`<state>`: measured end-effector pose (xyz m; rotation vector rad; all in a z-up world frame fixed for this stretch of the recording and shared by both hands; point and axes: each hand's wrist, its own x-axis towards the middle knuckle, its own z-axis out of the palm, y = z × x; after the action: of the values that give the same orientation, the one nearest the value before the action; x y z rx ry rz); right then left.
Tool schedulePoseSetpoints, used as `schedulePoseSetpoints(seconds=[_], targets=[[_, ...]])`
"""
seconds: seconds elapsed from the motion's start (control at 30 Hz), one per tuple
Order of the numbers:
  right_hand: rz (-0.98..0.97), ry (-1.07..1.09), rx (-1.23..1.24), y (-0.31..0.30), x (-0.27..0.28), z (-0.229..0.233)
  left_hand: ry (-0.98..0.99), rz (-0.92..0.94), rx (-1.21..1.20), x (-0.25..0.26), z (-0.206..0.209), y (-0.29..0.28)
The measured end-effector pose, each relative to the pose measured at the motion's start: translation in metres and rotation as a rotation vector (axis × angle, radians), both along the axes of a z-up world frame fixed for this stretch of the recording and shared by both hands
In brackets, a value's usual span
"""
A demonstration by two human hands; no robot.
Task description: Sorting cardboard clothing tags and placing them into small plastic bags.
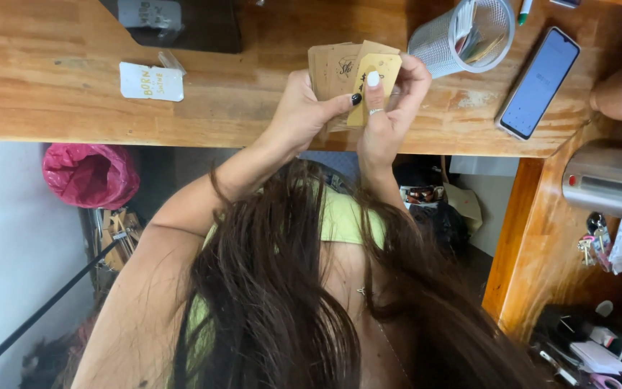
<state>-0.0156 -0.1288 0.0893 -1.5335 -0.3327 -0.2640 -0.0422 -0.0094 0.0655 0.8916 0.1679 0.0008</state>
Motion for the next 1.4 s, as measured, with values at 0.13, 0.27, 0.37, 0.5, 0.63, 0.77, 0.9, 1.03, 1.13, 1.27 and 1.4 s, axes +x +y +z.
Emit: schedulePoseSetpoints(seconds=[0.13, 0.27, 0.37, 0.5, 0.63, 0.77, 0.9, 1.03, 1.13, 1.27, 1.4], targets=[[0.109, 0.151, 0.079, -0.006, 0.0, -0.006, 0.09, -0.022, 0.07, 0.0, 0.008, 0.002], [0.084, 0.2, 0.278, -0.012, 0.005, -0.013, 0.132, -0.173, -0.162, -0.002, -0.009, 0.009], [0.156, 0.19, 0.362, -0.015, 0.004, -0.007, 0.037, -0.192, -0.158, -0.002, -0.004, 0.011], [0.146, 0.139, -0.004, -0.015, -0.006, 0.005, 0.201, -0.098, -0.099, -0.008, 0.012, 0.004], [0.145, 0.129, 0.065, -0.015, -0.001, 0.0, 0.031, -0.126, -0.141, -0.008, -0.006, 0.008], [0.189, 0.167, 0.044, -0.015, -0.008, 0.008, 0.117, -0.098, -0.121, -0.012, -0.006, 0.005], [0.18, 0.167, -0.066, -0.019, -0.015, 0.001, 0.167, 0.034, -0.02, -0.016, 0.004, -0.001], [0.078, 0.153, 0.195, -0.023, -0.02, -0.018, 0.002, 0.08, -0.029, -0.021, -0.012, -0.005], [0.145, 0.178, 0.173, -0.027, -0.022, -0.009, 0.009, -0.017, -0.055, -0.023, -0.021, -0.007], [0.144, 0.204, -0.076, -0.04, -0.027, -0.002, 0.068, -0.028, 0.047, -0.026, -0.003, -0.014], [0.086, 0.183, 0.196, -0.056, -0.022, -0.027, 0.042, -0.018, -0.018, -0.025, 0.006, -0.021]])
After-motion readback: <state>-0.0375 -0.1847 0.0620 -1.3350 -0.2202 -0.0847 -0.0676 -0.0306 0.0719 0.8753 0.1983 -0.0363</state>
